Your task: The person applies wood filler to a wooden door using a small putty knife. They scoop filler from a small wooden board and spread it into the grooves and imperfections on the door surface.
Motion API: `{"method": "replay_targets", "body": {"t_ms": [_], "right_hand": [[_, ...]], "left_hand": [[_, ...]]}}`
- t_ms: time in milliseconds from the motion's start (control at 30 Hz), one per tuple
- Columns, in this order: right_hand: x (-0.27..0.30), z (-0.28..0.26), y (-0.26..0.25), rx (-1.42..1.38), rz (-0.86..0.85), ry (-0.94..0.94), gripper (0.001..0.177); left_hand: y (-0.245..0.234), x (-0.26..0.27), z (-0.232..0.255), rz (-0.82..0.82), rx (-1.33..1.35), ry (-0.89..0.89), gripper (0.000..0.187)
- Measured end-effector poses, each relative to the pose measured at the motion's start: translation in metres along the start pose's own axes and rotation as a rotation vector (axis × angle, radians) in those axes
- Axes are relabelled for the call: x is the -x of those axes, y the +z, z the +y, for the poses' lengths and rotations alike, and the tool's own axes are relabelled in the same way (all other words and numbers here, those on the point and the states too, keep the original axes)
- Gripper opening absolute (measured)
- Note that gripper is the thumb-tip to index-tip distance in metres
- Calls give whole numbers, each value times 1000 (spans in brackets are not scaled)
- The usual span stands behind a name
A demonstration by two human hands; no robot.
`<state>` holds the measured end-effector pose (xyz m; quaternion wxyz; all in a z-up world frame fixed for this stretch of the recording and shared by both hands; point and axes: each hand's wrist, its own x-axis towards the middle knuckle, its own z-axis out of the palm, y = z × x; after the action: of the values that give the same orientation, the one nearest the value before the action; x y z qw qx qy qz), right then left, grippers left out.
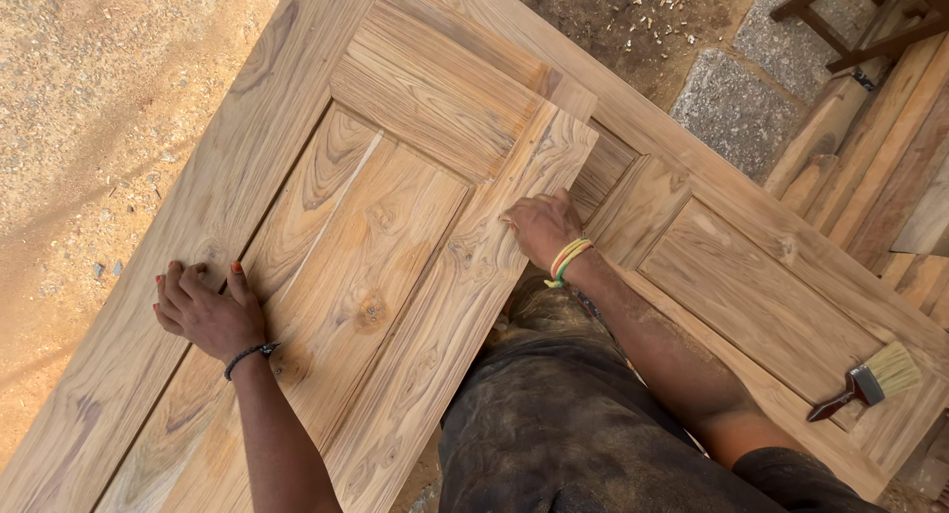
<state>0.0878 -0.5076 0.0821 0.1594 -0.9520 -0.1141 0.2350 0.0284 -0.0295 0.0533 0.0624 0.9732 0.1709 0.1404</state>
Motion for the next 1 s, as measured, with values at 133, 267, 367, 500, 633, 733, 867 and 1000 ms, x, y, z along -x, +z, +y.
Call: {"method": "replay_targets", "body": {"t_ms": [133, 267, 367, 500, 633, 733, 867, 1000], "right_hand": [[18, 19, -2, -133, -17, -86, 24], [17, 79, -21, -365, 336, -422, 29], [-15, 108, -28, -430, 422, -509, 28], [-42, 107, -42, -85, 464, -675, 29], [-40, 87, -28, 50, 410, -831, 34], [-43, 79, -23, 97, 412, -800, 33], [-27, 84, -19, 120, 349, -724, 28], [-43, 88, -31, 196, 308, -768, 25]], "left_hand": [[-1, 1, 4, -1, -26, -24, 36], [1, -4, 8, 26, 6, -35, 33], [-5, 10, -5, 31, -43, -29, 30], [12, -11, 0, 73, 22, -8, 28], [17, 14, -21, 41, -6, -11, 23], [23, 10, -23, 62, -23, -9, 21], [21, 11, -22, 68, -53, 4, 21], [18, 8, -17, 57, 69, -103, 24]]}}
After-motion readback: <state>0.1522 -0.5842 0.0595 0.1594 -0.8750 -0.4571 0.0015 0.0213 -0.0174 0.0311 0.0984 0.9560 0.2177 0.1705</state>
